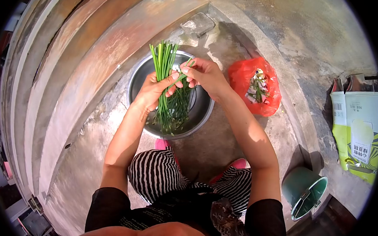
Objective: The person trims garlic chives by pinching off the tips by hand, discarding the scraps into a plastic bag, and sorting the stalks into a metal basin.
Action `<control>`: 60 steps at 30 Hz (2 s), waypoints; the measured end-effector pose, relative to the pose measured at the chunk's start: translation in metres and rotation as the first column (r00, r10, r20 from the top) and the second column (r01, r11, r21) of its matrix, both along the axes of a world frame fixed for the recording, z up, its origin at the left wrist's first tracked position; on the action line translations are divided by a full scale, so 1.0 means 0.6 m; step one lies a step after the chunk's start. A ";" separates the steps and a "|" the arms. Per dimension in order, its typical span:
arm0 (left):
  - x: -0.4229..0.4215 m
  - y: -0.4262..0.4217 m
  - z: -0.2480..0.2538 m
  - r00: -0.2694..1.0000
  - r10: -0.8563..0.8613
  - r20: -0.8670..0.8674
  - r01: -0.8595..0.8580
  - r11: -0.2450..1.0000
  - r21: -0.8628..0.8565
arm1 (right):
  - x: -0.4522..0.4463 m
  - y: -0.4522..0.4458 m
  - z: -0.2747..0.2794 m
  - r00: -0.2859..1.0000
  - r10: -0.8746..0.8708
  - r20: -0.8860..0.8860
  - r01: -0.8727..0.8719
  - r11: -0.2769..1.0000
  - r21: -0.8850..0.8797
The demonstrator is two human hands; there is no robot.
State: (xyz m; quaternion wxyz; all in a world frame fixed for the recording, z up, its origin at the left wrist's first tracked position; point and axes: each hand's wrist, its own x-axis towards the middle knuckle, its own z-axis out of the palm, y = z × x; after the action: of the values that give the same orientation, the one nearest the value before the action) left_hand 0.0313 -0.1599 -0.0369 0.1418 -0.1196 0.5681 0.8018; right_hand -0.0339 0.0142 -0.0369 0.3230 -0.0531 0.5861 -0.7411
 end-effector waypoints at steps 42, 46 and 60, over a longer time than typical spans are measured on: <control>-0.013 0.077 0.004 0.960 -0.199 -0.199 0.028 0.771 -0.636 | 0.013 0.081 0.028 0.366 0.331 -0.870 0.662 0.564 0.493; -0.009 0.077 -0.004 0.936 -0.282 -0.209 0.076 0.744 -0.664 | 0.002 0.096 0.051 0.424 0.410 -0.807 0.400 0.715 0.573; -0.009 0.087 -0.003 0.923 -0.249 -0.294 -0.007 0.753 -0.658 | 0.018 0.116 0.062 0.276 0.537 -0.797 0.387 0.697 0.603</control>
State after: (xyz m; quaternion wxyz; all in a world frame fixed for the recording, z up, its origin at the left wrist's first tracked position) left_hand 0.0256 -0.1074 -0.0388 0.0366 0.0272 0.8324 0.5523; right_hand -0.0233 0.0841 0.0006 -0.0653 -0.3882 0.8864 -0.2435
